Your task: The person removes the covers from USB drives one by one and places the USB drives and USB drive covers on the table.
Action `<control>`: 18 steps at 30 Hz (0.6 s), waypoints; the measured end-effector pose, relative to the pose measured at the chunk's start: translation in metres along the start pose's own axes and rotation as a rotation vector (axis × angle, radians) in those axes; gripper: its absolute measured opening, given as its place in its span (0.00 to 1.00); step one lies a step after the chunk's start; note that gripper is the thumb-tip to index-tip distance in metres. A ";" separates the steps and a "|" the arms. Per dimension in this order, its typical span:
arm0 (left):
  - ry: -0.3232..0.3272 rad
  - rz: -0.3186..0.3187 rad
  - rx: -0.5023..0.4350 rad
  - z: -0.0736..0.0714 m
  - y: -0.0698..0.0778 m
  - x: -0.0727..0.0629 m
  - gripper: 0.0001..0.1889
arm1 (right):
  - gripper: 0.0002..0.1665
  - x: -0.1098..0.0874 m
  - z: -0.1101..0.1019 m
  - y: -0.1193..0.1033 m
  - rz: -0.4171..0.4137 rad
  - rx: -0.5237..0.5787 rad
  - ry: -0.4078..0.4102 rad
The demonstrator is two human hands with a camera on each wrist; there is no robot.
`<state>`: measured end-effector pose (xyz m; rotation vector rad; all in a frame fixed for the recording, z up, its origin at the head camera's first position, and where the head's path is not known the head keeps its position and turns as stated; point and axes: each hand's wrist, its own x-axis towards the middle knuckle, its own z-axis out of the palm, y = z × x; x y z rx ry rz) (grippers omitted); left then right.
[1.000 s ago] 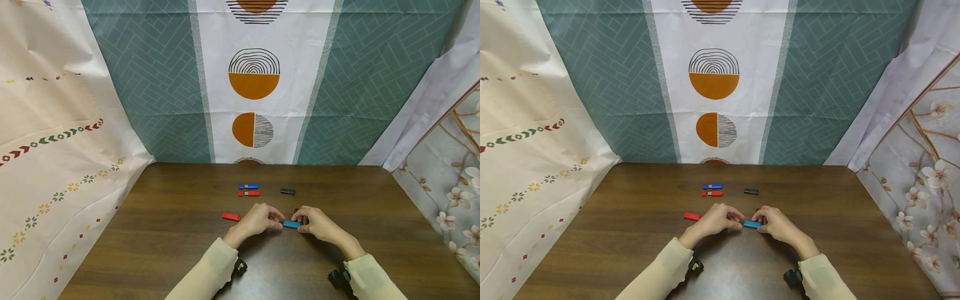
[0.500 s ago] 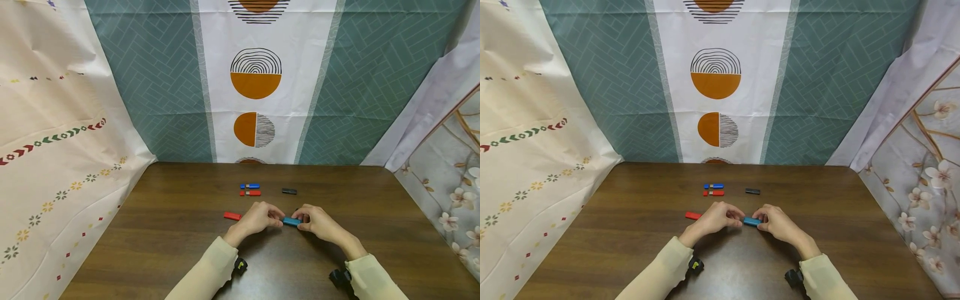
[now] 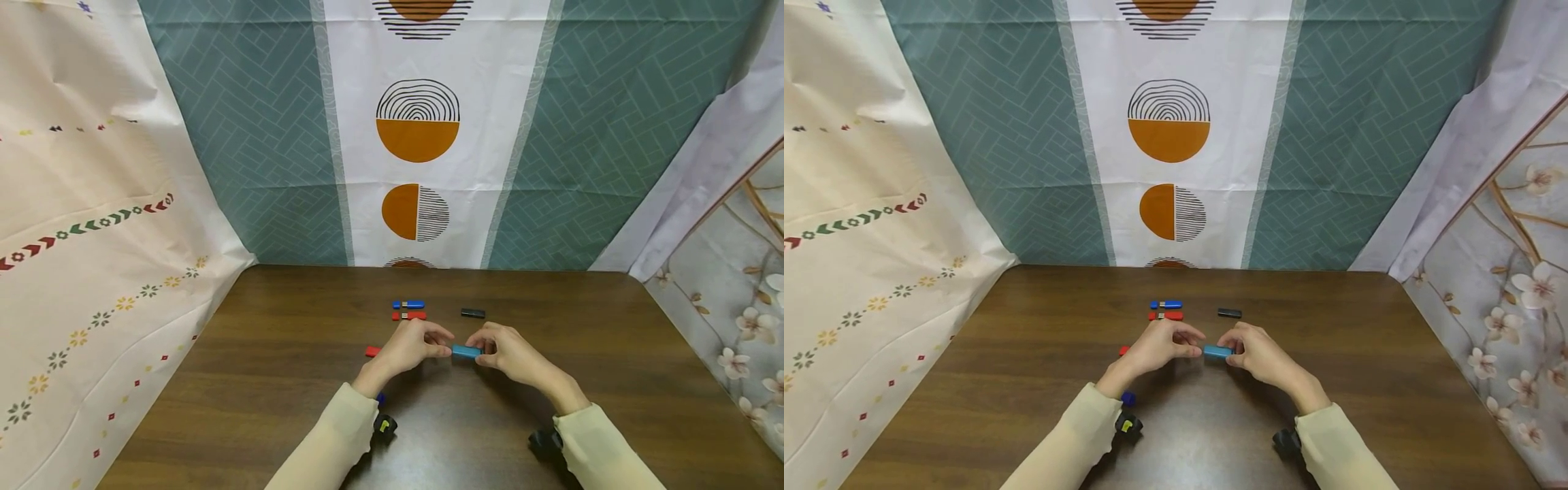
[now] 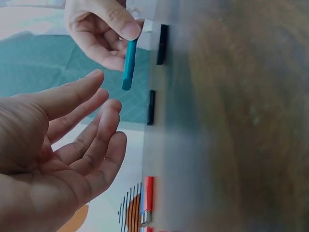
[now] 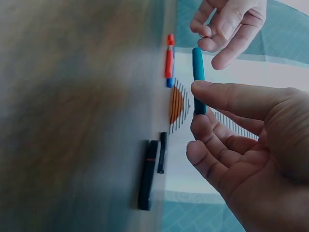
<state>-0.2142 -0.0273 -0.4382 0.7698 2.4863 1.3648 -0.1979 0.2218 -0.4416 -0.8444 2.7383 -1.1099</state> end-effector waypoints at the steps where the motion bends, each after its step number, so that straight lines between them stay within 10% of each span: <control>1: 0.003 0.005 -0.002 -0.002 0.000 0.000 0.14 | 0.12 0.001 0.000 -0.001 0.000 -0.001 0.000; 18: 0.041 -0.007 0.017 -0.015 -0.002 -0.003 0.17 | 0.13 0.021 -0.005 -0.022 -0.035 0.000 -0.007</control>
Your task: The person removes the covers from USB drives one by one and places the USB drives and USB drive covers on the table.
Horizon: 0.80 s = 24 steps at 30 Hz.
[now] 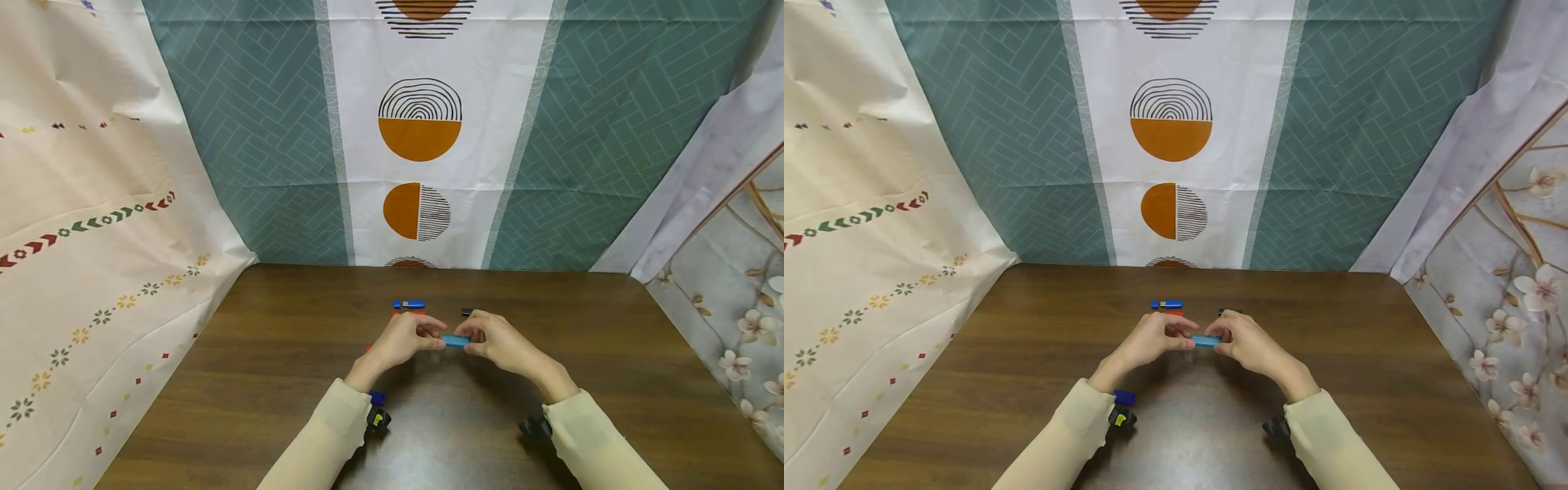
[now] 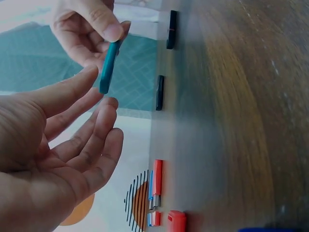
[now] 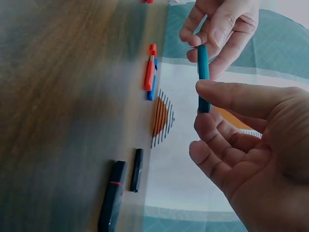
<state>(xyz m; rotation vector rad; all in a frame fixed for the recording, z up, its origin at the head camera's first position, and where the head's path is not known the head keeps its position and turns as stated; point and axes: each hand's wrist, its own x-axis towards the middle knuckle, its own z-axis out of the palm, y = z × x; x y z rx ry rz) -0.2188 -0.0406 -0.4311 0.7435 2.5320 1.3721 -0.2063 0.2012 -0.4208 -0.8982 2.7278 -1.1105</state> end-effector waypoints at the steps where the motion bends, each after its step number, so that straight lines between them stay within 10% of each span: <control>1: 0.002 0.006 -0.002 0.000 0.000 0.000 0.16 | 0.13 0.001 -0.001 -0.001 -0.004 -0.004 0.000; 24: 0.162 0.053 0.033 -0.004 0.002 0.001 0.11 | 0.16 0.009 0.000 -0.009 -0.052 0.030 0.155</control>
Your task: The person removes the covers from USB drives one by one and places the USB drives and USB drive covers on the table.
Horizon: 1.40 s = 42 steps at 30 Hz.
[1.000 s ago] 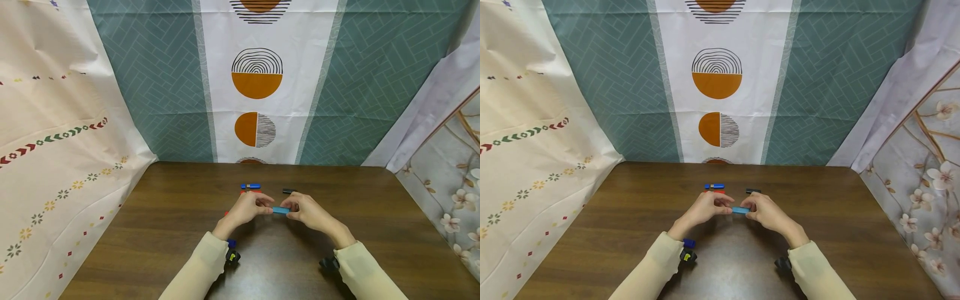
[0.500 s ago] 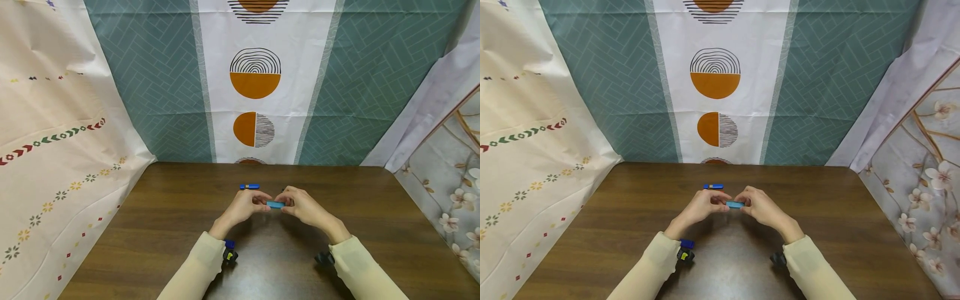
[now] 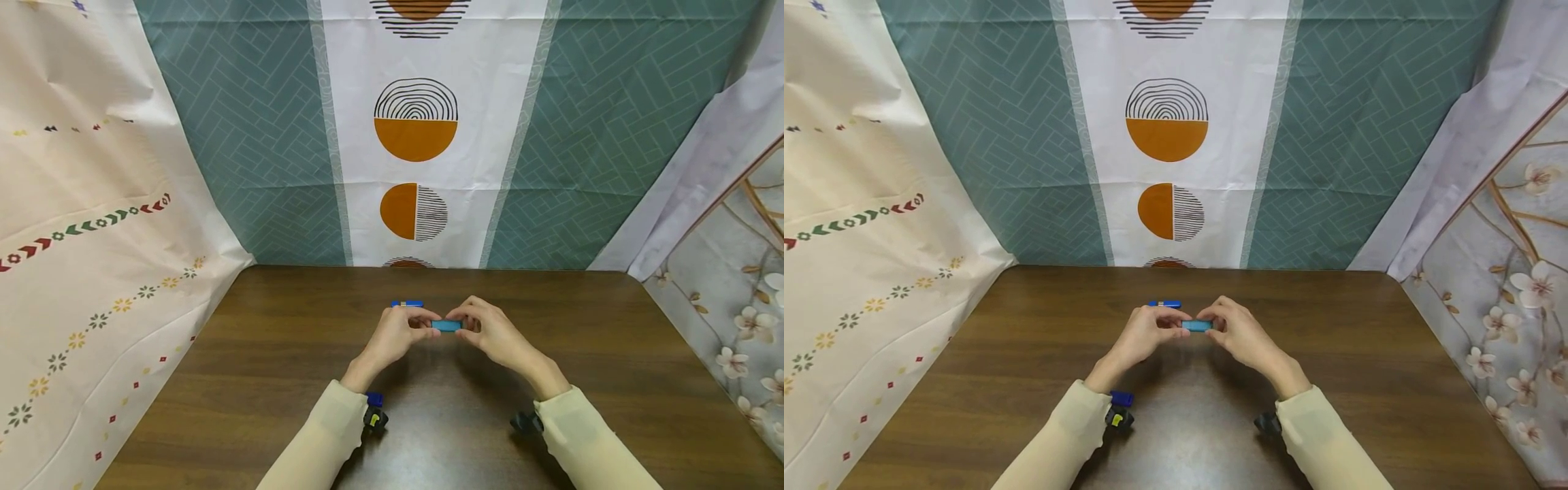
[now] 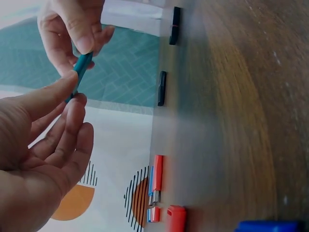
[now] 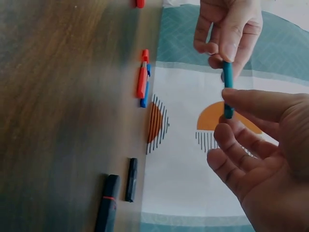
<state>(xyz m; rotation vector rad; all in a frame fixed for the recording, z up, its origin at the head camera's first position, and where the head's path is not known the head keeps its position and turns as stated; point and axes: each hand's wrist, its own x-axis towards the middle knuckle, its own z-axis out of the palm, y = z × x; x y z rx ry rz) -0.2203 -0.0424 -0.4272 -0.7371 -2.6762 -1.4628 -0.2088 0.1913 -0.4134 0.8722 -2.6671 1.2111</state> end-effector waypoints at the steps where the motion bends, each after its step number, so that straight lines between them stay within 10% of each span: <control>1: 0.005 0.003 -0.002 0.000 0.000 0.000 0.11 | 0.16 0.000 0.001 0.001 0.003 0.016 0.017; 17: 0.033 0.035 -0.038 -0.001 0.002 0.004 0.11 | 0.13 -0.003 0.013 0.003 0.019 0.077 0.203; 42: 0.026 0.073 -0.007 0.002 0.003 0.001 0.12 | 0.12 -0.009 0.012 0.008 -0.014 0.071 0.212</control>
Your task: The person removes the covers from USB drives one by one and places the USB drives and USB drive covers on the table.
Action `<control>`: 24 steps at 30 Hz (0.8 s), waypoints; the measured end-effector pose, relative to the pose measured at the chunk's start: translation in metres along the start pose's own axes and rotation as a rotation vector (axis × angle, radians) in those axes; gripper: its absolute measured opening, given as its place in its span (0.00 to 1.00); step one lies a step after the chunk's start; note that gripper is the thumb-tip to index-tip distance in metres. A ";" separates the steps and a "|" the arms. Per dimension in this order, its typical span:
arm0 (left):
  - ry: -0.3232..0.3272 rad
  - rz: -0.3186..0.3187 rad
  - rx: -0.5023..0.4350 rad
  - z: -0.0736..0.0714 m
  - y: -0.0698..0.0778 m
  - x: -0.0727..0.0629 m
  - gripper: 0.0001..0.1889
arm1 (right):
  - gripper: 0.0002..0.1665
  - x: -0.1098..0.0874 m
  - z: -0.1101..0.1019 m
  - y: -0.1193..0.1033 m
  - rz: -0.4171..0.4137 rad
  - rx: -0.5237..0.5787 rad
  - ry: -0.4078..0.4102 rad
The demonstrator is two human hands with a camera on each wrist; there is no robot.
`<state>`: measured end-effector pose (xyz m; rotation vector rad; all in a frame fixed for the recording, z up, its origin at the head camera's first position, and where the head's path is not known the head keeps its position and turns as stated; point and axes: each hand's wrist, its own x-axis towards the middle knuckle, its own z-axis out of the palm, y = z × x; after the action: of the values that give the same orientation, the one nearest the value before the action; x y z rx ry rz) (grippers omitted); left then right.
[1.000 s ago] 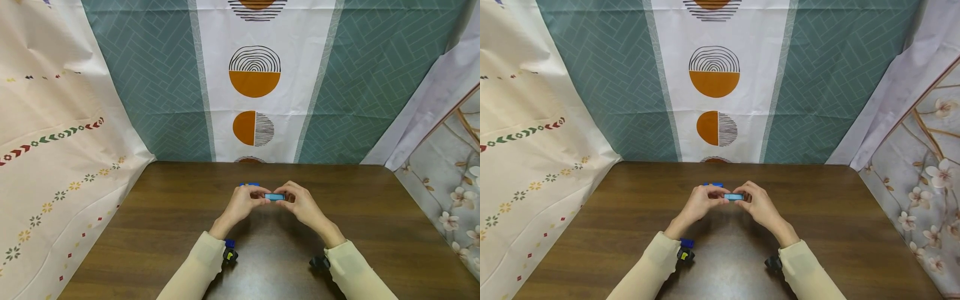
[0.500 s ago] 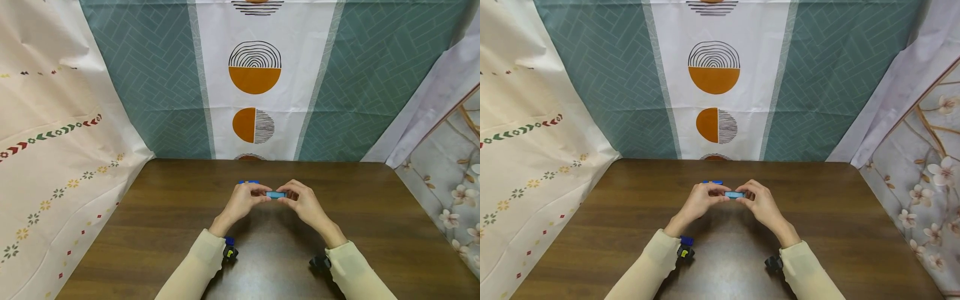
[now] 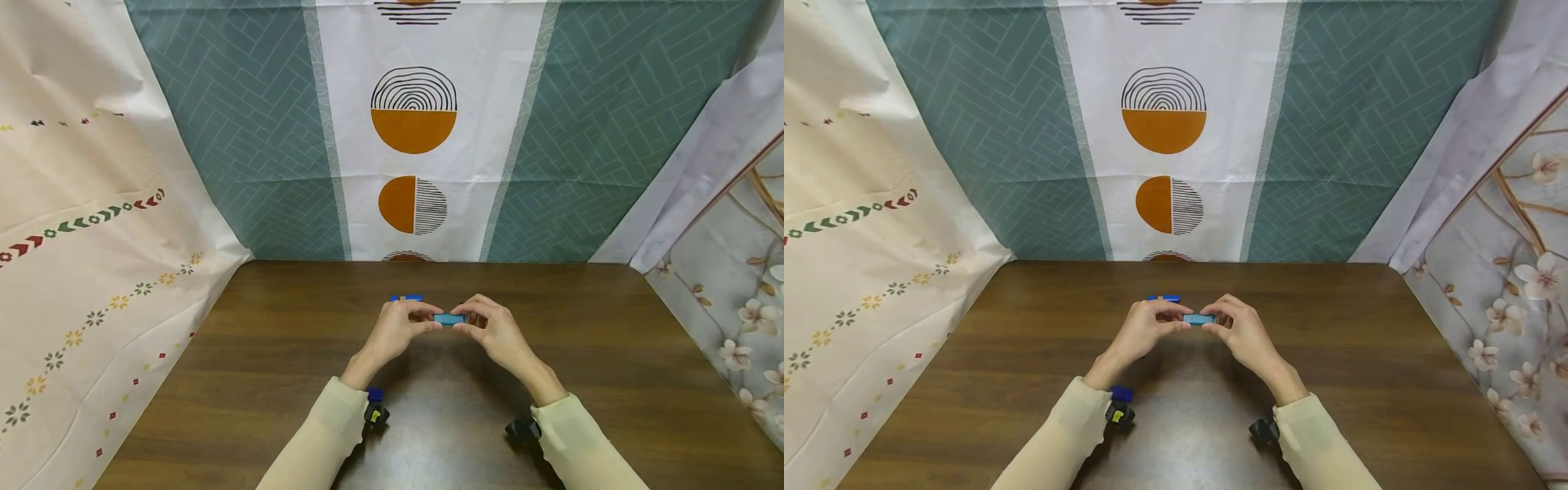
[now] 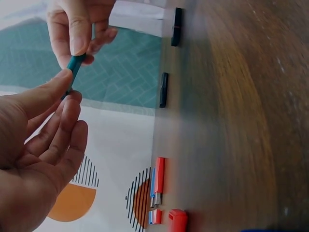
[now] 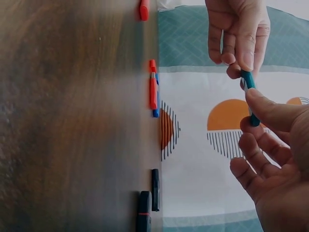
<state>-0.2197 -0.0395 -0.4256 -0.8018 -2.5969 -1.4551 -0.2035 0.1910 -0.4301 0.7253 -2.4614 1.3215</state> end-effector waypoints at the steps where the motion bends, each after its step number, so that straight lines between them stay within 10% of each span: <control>1: 0.000 0.002 0.001 0.000 0.000 0.000 0.12 | 0.12 0.000 0.000 0.000 0.003 0.001 -0.003; 24: 0.011 0.005 -0.012 0.000 -0.002 0.001 0.11 | 0.12 0.001 -0.002 -0.001 0.010 0.038 -0.012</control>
<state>-0.2214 -0.0399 -0.4264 -0.7995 -2.5788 -1.4709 -0.2043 0.1917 -0.4279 0.7336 -2.4585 1.3747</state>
